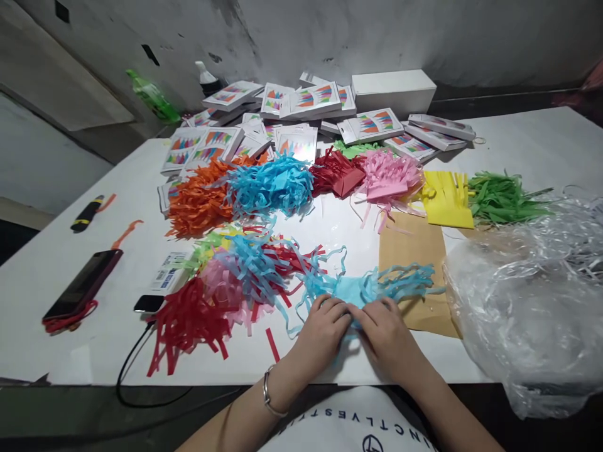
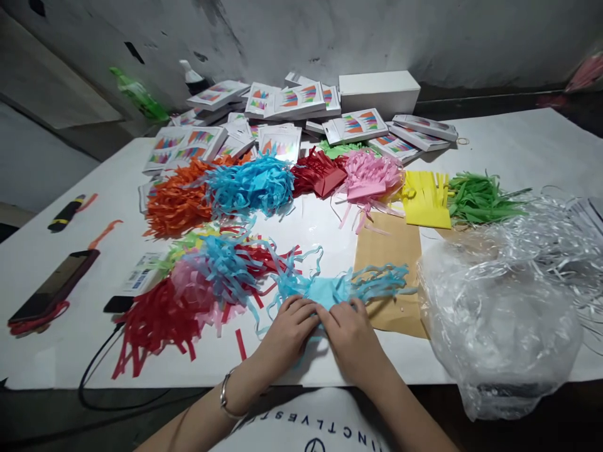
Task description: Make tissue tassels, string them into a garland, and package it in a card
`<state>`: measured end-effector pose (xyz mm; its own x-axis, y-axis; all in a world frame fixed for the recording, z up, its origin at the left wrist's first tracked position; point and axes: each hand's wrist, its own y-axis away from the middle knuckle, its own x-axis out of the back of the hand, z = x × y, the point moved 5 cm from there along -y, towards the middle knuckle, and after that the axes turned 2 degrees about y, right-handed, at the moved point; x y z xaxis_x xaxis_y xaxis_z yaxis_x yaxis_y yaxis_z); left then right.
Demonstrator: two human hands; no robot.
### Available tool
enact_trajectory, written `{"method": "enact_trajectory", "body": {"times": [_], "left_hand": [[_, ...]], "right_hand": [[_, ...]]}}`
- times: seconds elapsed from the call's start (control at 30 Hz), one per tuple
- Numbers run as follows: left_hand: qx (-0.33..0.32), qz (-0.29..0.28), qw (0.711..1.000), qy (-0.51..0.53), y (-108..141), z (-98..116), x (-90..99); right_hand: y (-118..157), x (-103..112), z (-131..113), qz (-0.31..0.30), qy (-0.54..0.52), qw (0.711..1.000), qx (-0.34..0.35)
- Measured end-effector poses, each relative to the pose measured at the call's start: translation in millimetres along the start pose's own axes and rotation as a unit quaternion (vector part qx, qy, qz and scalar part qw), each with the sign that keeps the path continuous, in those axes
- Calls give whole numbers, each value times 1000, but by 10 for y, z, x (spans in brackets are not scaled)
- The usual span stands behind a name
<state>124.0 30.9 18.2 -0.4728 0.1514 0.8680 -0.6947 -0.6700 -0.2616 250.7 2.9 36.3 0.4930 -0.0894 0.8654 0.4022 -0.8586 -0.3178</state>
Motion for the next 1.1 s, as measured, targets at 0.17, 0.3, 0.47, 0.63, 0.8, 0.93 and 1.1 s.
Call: {"method": "enact_trajectory", "body": {"times": [0.17,0.3,0.47,0.63,0.8,0.93,1.1], "left_hand": [[2,7,1000,25,18,-17,28],[-6,9,1000,26,9,-14,37],[-4,7,1000,15,-18,11,23],[-5,-10,1000,6,-50,14,-9],[23,-66,997,41,-51,-52,79],[106,-106,989,14,-165,-153,141],[230,-145,956,-111,-422,-317,107]], "right_hand": [[232,116,358,61,-141,978,-138],[563,378,680,181,-93,920,-334],[734,835,487,353,142,887,-263],[249,348,-57,102,76,990,54],[81,29,118,62,21,996,61],[29,32,316,14,5,1000,-6],[-243,-34,465,-39,126,987,-90]]}}
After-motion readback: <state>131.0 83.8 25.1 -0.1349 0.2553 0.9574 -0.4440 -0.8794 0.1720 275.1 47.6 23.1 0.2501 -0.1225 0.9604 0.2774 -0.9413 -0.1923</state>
